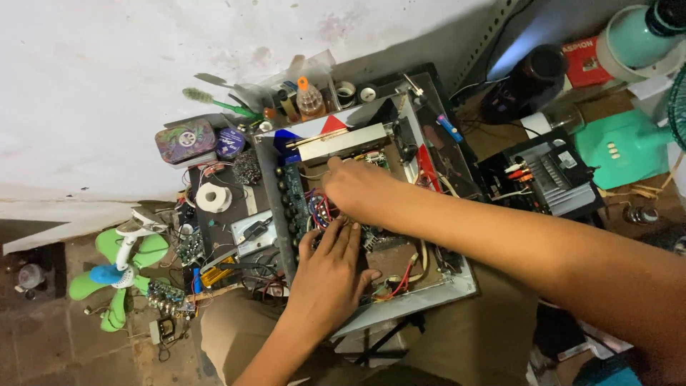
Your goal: The person works on an open electronic device, using a screwdriver to tighten screws on the circuit board and adjusting various wires and components within the metal casing.
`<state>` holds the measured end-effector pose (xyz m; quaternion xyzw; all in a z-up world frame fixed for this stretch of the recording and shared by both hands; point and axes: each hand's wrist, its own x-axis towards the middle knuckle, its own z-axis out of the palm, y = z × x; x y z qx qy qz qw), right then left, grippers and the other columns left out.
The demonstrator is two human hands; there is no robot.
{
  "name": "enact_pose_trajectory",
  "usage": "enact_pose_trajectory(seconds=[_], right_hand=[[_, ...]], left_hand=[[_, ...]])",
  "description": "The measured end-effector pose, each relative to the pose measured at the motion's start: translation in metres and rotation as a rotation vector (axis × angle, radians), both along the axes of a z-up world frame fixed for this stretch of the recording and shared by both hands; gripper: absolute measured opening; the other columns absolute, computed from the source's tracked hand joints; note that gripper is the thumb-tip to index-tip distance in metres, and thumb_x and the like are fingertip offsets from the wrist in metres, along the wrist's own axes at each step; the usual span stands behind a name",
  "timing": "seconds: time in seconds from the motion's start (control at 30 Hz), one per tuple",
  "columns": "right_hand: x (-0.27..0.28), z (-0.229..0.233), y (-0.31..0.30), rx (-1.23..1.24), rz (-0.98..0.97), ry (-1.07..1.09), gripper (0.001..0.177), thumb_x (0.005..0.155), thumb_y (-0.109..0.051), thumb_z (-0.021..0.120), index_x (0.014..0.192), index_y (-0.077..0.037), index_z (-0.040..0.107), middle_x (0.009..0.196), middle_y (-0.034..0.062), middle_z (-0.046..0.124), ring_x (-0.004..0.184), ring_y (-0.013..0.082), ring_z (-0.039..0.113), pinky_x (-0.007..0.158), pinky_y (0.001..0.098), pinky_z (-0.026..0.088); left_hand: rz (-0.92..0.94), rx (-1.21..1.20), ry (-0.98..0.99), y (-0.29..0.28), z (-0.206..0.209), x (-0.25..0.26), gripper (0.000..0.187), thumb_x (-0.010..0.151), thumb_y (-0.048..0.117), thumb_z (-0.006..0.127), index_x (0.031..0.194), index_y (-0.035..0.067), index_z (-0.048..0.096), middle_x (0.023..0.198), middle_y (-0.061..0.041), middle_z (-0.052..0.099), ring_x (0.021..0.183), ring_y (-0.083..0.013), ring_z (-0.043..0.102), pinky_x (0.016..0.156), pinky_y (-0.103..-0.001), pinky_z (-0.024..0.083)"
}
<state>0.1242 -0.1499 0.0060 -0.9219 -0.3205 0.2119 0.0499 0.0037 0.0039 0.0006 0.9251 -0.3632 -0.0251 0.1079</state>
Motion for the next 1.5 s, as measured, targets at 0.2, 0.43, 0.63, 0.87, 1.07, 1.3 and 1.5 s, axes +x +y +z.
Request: enact_pose_trajectory(seconds=[0.2,0.43,0.63,0.87,1.07,1.3,1.5], right_hand=[[0.001,0.011,0.004,-0.016,-0.01,0.05,0.016,0.097,0.003,0.054,0.108,0.003,0.066,0.112,0.0219,0.057,0.085,0.036,0.065,0.077,0.05,0.057],[0.006,-0.013,0.015,-0.034,0.129,-0.121,0.012,0.089,0.004,0.06,0.097,-0.001,0.068,0.104,0.0193,0.059,0.074,0.032,0.063,0.06,0.0454,0.057],[0.007,0.012,0.02,-0.041,-0.015,0.04,0.018,0.1,-0.002,0.052,0.109,0.004,0.067,0.113,0.0223,0.057,0.091,0.0381,0.066,0.078,0.052,0.059],[0.005,0.013,0.028,-0.297,-0.014,0.067,0.025,0.102,-0.01,0.053,0.121,-0.009,0.069,0.117,0.0172,0.06,0.099,0.0342,0.066,0.078,0.0456,0.06],[0.002,0.014,0.035,-0.332,-0.001,0.049,0.026,0.105,-0.012,0.049,0.122,-0.008,0.068,0.113,0.0174,0.062,0.097,0.0331,0.067,0.072,0.0429,0.06],[0.0,0.004,0.03,-0.22,0.129,-0.116,0.023,0.1,-0.007,0.052,0.112,-0.005,0.071,0.109,0.0182,0.06,0.092,0.0335,0.06,0.078,0.0476,0.056],[0.0,0.007,0.028,-0.273,0.129,-0.096,0.021,0.101,-0.009,0.054,0.108,-0.003,0.072,0.106,0.0153,0.056,0.09,0.0293,0.058,0.074,0.0429,0.054]], left_hand=[[0.001,-0.013,-0.006,0.0,0.0,0.0,0.078,0.097,0.051,0.065,0.146,-0.007,0.049,0.142,-0.021,0.06,0.142,-0.0356,0.044,0.111,-0.056,0.03],[-0.007,-0.012,-0.016,0.0,0.002,0.0,0.078,0.099,0.052,0.06,0.148,-0.007,0.048,0.141,-0.02,0.061,0.141,-0.0366,0.045,0.11,-0.055,0.031],[-0.007,-0.017,-0.013,0.001,0.002,0.0,0.076,0.098,0.051,0.063,0.145,-0.007,0.05,0.141,-0.02,0.061,0.141,-0.036,0.045,0.109,-0.056,0.032],[-0.002,0.0,-0.034,0.0,0.002,0.0,0.079,0.097,0.052,0.063,0.148,-0.006,0.048,0.143,-0.019,0.06,0.143,-0.0352,0.044,0.111,-0.054,0.031],[-0.008,-0.012,-0.014,0.001,0.003,0.0,0.074,0.098,0.051,0.062,0.144,-0.006,0.052,0.141,-0.02,0.062,0.142,-0.0366,0.045,0.111,-0.054,0.031],[-0.004,-0.029,-0.032,0.0,0.01,0.001,0.075,0.098,0.051,0.063,0.145,-0.006,0.05,0.141,-0.019,0.061,0.14,-0.0356,0.046,0.109,-0.054,0.033],[-0.003,0.004,-0.037,0.0,0.006,0.0,0.078,0.096,0.053,0.064,0.146,-0.006,0.05,0.142,-0.019,0.06,0.143,-0.0352,0.044,0.111,-0.054,0.032]])
